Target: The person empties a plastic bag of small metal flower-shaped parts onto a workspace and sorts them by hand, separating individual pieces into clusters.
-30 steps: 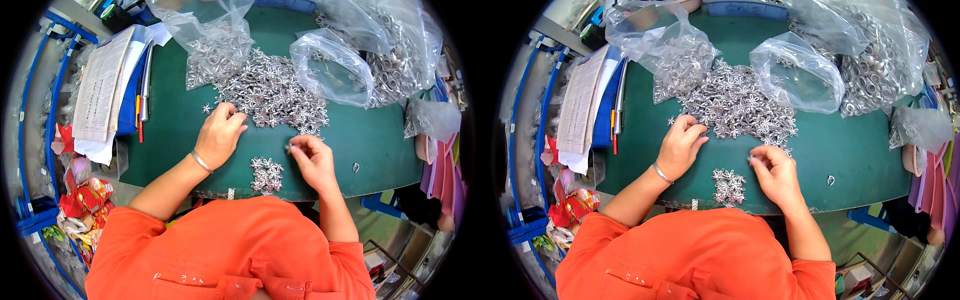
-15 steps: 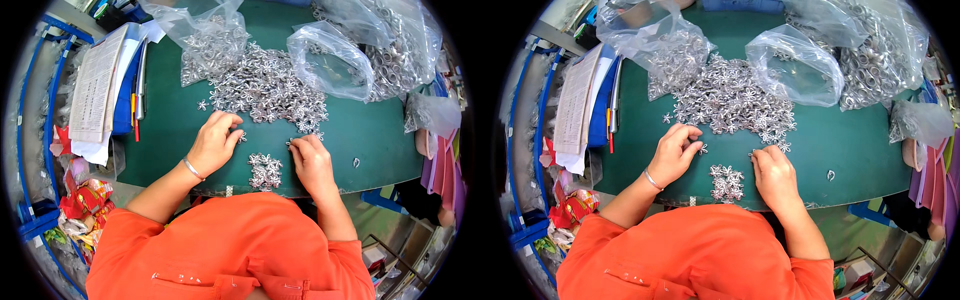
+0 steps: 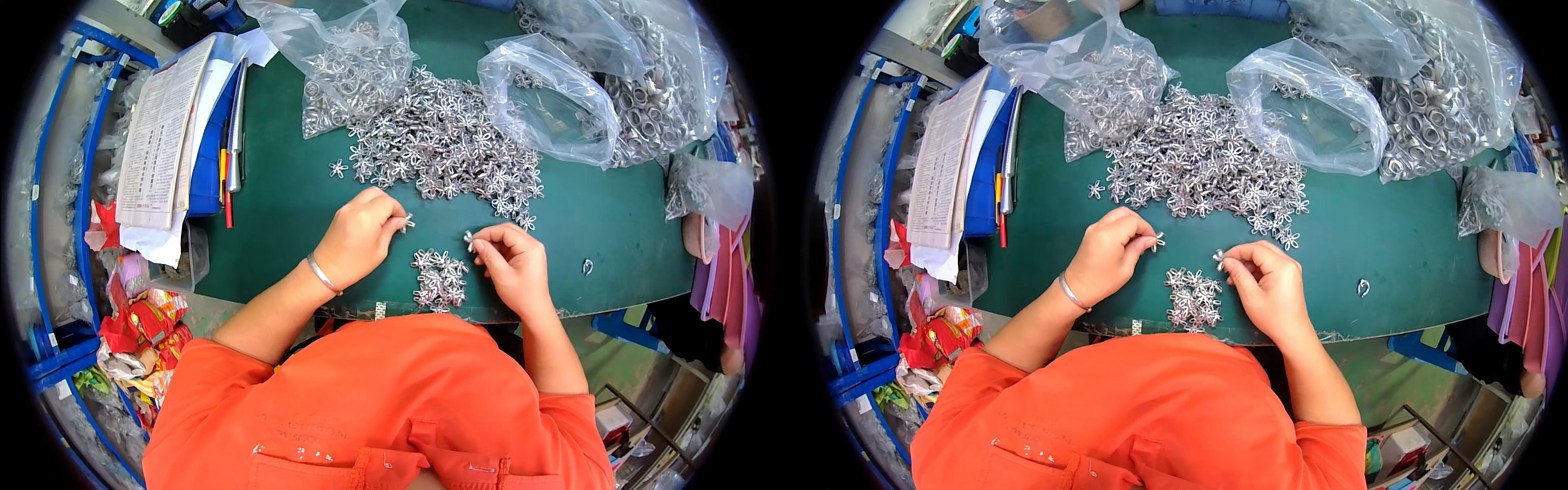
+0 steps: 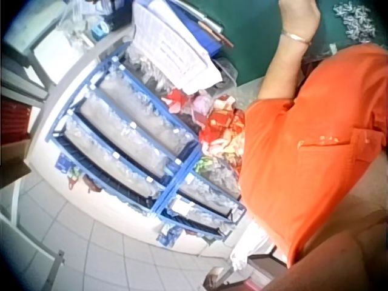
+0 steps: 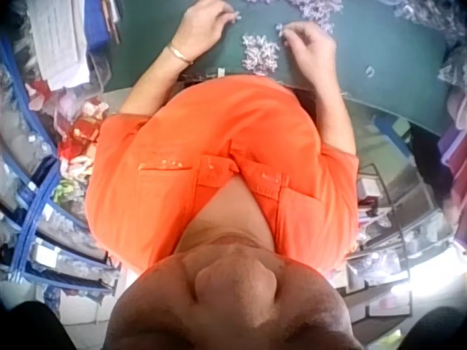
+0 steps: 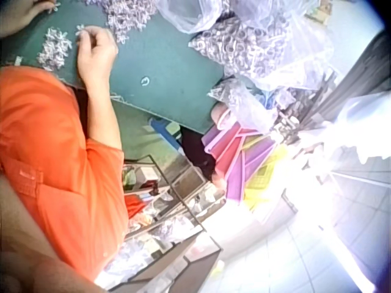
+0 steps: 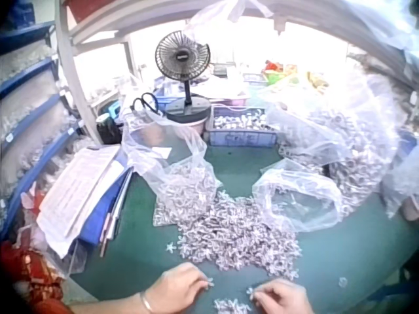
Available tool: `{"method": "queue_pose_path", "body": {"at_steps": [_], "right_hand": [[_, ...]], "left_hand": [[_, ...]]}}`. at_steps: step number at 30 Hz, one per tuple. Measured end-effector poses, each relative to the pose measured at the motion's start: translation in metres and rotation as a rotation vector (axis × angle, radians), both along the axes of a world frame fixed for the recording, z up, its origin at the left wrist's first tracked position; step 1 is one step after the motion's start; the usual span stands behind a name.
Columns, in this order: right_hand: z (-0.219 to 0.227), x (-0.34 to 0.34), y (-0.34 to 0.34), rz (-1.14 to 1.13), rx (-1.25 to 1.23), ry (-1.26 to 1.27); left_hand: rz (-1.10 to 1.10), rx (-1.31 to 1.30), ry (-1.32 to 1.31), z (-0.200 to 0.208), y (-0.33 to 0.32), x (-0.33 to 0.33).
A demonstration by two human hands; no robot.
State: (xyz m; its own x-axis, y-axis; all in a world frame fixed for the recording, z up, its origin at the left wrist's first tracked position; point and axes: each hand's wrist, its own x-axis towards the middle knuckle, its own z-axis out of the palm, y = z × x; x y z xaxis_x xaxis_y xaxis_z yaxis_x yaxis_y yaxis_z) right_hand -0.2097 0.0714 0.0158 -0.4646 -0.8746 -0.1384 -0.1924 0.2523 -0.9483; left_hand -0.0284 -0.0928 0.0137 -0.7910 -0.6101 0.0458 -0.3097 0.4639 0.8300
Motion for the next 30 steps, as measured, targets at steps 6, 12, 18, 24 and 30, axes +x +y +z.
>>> {"method": "queue_pose_path", "body": {"at_steps": [6,12,18,24,30], "right_hand": [[-0.008,0.007,0.001,0.037,-0.123,-1.292],[-0.009,0.01,-0.002,0.081,-0.171,-1.437],[-0.007,0.008,0.0,0.077,-0.157,-1.422],[-0.001,0.019,0.004,0.076,-0.123,-0.536],[0.008,0.001,0.001,0.219,-0.28,0.442]], "left_hand": [[-0.075,1.562,0.273,0.002,0.012,-0.001],[-0.093,1.707,0.307,0.003,0.017,-0.003],[-0.118,1.727,0.317,0.003,0.017,-0.004],[-0.079,0.762,0.007,0.016,0.027,0.0],[-0.23,0.071,0.072,0.012,0.025,0.003]]}}
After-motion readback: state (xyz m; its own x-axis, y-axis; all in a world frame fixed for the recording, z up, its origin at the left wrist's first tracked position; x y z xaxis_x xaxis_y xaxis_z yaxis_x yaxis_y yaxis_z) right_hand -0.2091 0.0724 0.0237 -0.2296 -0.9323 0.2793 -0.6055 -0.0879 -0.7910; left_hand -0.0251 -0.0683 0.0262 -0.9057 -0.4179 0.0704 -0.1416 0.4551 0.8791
